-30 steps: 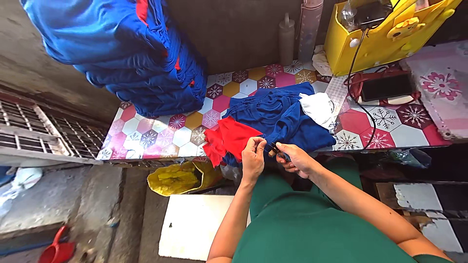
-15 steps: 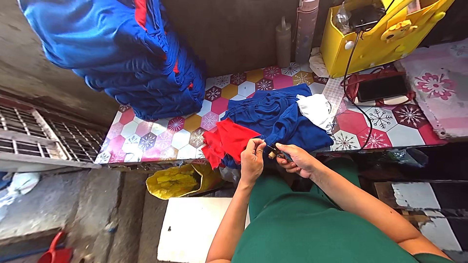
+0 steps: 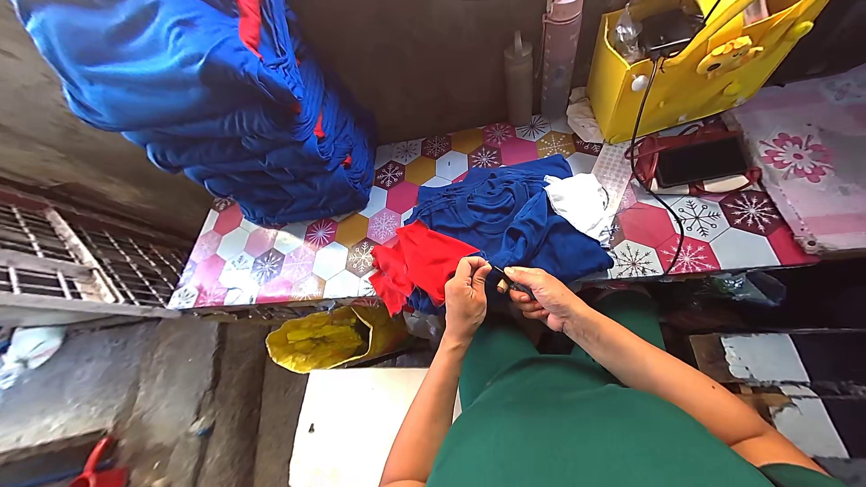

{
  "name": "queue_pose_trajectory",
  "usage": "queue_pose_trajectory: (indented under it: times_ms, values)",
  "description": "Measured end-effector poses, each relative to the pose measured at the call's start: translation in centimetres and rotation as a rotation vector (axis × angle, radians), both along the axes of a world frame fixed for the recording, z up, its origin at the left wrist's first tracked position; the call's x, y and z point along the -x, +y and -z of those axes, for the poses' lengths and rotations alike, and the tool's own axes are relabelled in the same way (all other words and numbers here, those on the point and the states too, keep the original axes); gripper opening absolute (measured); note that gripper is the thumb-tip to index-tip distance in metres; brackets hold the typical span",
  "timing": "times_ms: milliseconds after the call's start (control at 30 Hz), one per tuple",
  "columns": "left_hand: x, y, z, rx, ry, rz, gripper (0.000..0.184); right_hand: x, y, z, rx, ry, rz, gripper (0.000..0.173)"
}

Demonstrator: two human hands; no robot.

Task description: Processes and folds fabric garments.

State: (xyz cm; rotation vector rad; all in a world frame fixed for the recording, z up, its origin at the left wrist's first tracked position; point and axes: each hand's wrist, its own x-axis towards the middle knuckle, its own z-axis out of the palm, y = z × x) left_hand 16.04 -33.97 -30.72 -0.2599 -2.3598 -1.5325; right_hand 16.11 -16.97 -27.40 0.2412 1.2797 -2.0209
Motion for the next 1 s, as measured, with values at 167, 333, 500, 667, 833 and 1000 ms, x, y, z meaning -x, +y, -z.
queue_pose_trajectory:
  times_ms: [167, 333, 500, 667, 833, 1000]
  values:
    - [0.3, -0.1, -1.2, -0.135, -0.278, -0.034, 0.009, -0.5, 0.8, 2.0, -0.626, 0.833, 0.099, 0.025]
    - [0.3, 0.1, -1.7, -0.119, -0.327, -0.02, 0.011, -0.4, 0.8, 3.6, -0.982, 1.375, 0.182, 0.033]
    - [0.3, 0.2, -1.7, -0.107, -0.302, -0.036, 0.01, -0.1, 0.8, 3.7, -1.087, 1.487, 0.181, 0.035]
    - [0.3, 0.1, -1.7, -0.068, -0.313, -0.039, 0.011, 0.0, 0.8, 3.8, -1.119, 1.537, 0.192, 0.033]
    - [0.4, 0.2, -1.7, -0.07, -0.313, -0.04, 0.01, 0.1, 0.6, 3.9, -1.126, 1.55, 0.202, 0.032]
    - [0.3, 0.3, -1.9, -0.07, -0.317, -0.043, 0.009, -0.1, 0.5, 3.9, -1.114, 1.543, 0.205, 0.032]
